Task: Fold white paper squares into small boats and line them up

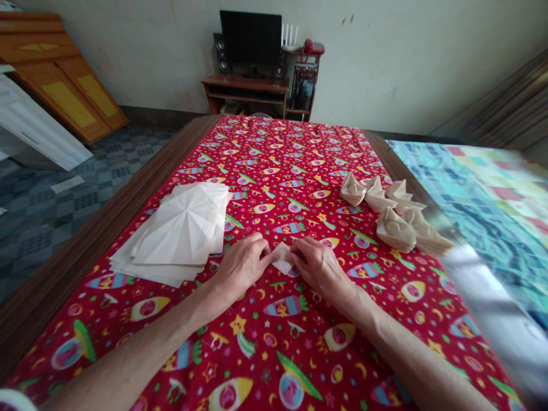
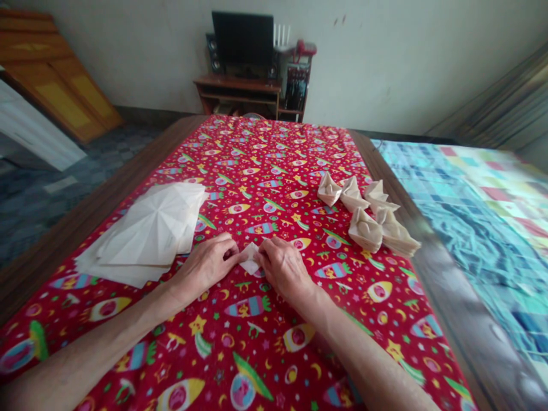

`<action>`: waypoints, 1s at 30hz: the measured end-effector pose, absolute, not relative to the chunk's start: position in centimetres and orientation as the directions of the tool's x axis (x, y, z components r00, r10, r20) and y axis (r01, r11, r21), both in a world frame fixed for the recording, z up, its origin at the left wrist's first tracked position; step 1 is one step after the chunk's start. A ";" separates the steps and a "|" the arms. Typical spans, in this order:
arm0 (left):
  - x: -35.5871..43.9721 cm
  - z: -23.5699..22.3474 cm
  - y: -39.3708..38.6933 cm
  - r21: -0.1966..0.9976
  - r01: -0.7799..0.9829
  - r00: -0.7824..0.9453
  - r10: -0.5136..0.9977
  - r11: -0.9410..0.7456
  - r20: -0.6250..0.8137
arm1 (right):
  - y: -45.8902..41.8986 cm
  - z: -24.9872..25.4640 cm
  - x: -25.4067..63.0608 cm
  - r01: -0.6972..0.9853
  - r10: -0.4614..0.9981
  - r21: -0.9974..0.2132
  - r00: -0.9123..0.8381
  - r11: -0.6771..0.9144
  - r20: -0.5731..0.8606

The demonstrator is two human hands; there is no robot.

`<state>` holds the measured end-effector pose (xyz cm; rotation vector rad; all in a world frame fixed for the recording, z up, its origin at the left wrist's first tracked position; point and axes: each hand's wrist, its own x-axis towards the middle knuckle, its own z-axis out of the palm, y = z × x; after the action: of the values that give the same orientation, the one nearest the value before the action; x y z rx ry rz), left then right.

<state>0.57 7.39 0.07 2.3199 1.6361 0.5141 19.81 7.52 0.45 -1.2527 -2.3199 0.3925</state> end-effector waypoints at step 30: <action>0.5 -0.2 7.9 0.539 0.789 0.280 0.953 -0.295 0.112 | 7.6 0.3 19.7 0.740 0.819 -0.352 -0.506 0.574 0.272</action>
<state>0.51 7.87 -0.22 2.1766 1.5738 0.5959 19.65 7.56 0.31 -1.2575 -2.4007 0.2648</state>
